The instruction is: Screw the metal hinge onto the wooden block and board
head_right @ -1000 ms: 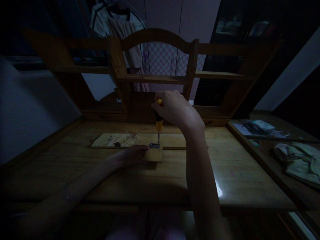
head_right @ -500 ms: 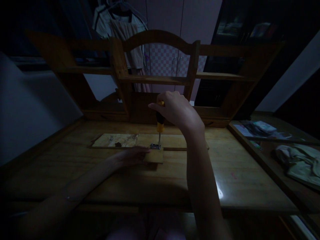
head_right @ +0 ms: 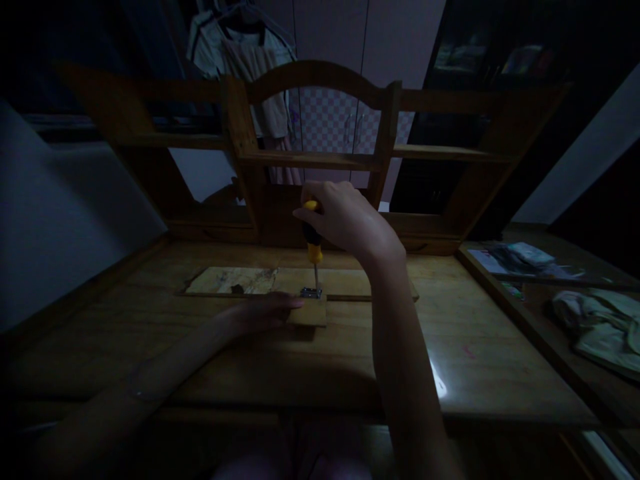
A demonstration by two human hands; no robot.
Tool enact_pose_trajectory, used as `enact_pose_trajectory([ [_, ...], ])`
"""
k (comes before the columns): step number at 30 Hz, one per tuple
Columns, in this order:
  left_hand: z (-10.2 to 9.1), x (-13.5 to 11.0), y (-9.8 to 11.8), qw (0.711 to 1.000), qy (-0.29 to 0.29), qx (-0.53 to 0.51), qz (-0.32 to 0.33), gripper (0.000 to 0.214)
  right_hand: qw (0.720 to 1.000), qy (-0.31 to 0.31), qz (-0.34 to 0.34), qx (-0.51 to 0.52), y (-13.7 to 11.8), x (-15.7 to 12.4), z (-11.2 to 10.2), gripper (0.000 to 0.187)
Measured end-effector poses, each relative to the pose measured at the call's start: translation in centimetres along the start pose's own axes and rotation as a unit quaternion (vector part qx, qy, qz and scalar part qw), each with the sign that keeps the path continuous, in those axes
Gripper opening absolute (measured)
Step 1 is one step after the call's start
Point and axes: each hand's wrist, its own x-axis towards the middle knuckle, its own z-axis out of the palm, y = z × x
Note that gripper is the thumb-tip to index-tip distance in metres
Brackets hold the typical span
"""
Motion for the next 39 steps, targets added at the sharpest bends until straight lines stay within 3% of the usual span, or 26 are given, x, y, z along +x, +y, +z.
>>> enact_pose_trajectory([
  [14,-0.3,0.1,-0.1,1.000,-0.012,0.009,0.014,0.045,0.999,-0.032,-0.005,-0.012,-0.1,-0.3,-0.2,0.032],
  [25,0.4,-0.2,0.2,1.000,0.019,-0.004,-0.002,0.039,0.998,-0.012,0.045,-0.049,-0.2,-0.2,0.0,0.025],
  [39,1.0,-0.8,0.7,1.000,0.006,0.023,0.004,0.040,0.998,-0.066,0.010,0.009,-0.3,-0.1,0.3,0.028],
])
